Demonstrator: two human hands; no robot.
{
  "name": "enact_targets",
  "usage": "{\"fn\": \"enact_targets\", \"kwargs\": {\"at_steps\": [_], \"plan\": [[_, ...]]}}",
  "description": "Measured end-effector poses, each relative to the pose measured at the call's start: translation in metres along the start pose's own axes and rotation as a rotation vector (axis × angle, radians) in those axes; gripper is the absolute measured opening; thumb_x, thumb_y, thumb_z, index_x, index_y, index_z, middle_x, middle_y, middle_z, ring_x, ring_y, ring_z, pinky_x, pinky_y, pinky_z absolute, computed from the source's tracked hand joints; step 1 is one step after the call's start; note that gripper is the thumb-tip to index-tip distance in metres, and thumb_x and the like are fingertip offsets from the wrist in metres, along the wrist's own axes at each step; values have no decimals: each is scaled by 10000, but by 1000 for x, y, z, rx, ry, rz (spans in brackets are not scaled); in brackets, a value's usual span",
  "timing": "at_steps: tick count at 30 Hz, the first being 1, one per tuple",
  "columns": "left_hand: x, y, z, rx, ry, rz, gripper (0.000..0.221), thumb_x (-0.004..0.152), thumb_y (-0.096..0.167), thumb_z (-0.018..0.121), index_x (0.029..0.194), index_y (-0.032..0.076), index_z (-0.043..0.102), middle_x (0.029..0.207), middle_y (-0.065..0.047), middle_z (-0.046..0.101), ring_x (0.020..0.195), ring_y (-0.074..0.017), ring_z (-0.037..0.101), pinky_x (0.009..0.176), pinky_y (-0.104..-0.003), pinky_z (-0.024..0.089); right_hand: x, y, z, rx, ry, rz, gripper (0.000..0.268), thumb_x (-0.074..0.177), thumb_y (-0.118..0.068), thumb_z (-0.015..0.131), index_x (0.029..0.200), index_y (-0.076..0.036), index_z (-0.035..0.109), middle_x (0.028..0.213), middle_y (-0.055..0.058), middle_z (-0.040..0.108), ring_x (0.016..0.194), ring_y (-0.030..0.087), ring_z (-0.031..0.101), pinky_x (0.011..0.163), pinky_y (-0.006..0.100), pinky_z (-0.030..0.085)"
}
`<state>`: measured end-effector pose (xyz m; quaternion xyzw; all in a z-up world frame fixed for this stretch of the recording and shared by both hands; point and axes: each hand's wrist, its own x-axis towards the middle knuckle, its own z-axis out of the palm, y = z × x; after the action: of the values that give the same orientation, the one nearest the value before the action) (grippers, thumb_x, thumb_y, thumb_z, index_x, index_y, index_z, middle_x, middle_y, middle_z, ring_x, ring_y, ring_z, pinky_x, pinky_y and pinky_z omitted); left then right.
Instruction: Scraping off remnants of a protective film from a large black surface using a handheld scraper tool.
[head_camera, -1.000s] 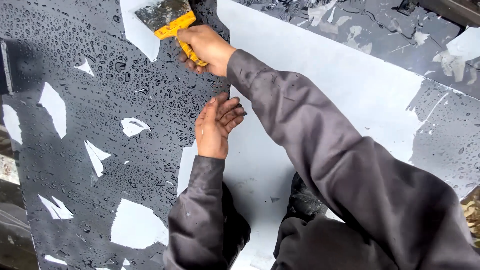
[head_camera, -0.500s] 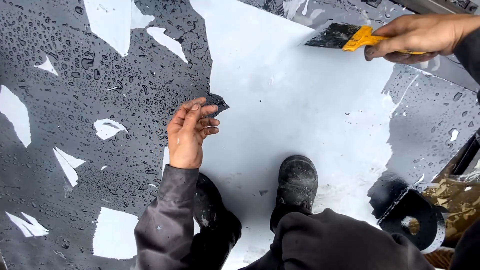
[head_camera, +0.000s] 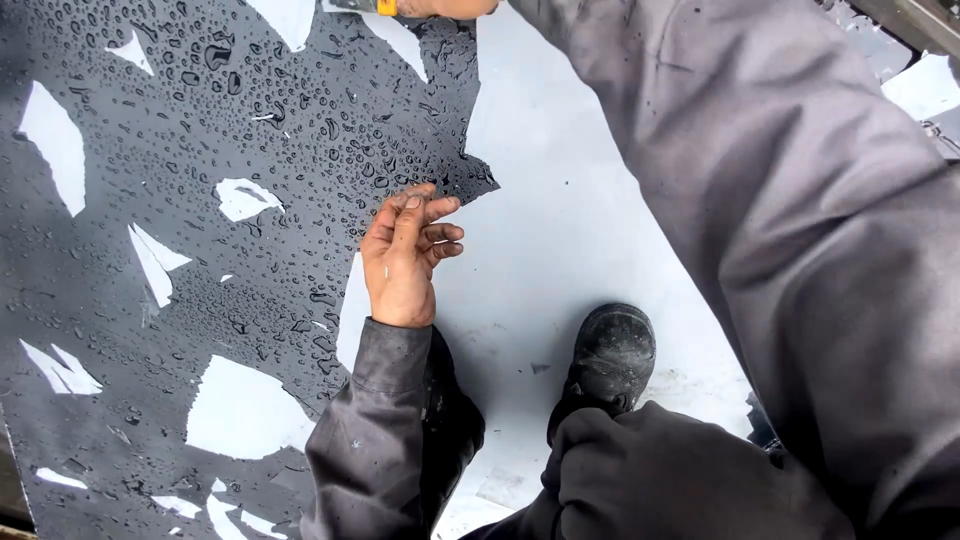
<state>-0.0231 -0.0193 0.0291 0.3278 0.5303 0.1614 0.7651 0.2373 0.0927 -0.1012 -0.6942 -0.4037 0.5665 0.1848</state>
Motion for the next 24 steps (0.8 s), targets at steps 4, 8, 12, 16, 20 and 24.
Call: {"fn": "enact_targets", "kwargs": {"at_steps": [4,8,12,16,20,24], "plan": [[-8,-44,3,-13,2,-77,336,1047,307,523,1192,16,604,1016,-128,740,769,-175,685,665,-319,579,-134,-11,-4,-39,16,-181,316,1109,-277,453,1276,-21,532,807,59,661,590,127,693,480,273,594],[-31,-122,8,20,-3,-205,372,1046,352,525,1157,7,606,986,-134,735,728,-173,678,615,-307,563,-264,33,35,293,-51,67,254,1075,-218,462,1220,-29,552,811,105,678,526,156,640,448,295,522],[-47,-175,13,33,-34,-365,434,1045,416,499,1126,2,603,919,-133,719,646,-175,667,538,-309,538,-339,81,84,486,-135,473,276,1036,-239,437,1173,-38,568,723,115,686,486,174,628,403,321,499],[-54,-183,11,73,6,-385,501,1042,464,477,1099,-18,600,843,-133,719,579,-174,653,494,-305,520,-340,79,122,581,-51,460,294,1063,-245,459,1125,10,590,647,104,601,410,154,516,353,310,408],[-40,-160,-3,80,125,-327,508,1044,472,468,1084,-15,606,811,-125,709,548,-167,641,468,-300,505,-271,36,140,715,-8,423,210,1048,-186,483,1065,17,533,621,90,545,372,152,470,314,326,350],[-19,-150,-21,66,289,-143,424,1041,425,478,1076,12,561,807,-102,692,506,-153,596,441,-293,470,-252,43,153,779,35,408,182,1045,-184,466,1061,-25,552,610,61,544,368,130,461,310,308,318]]}}
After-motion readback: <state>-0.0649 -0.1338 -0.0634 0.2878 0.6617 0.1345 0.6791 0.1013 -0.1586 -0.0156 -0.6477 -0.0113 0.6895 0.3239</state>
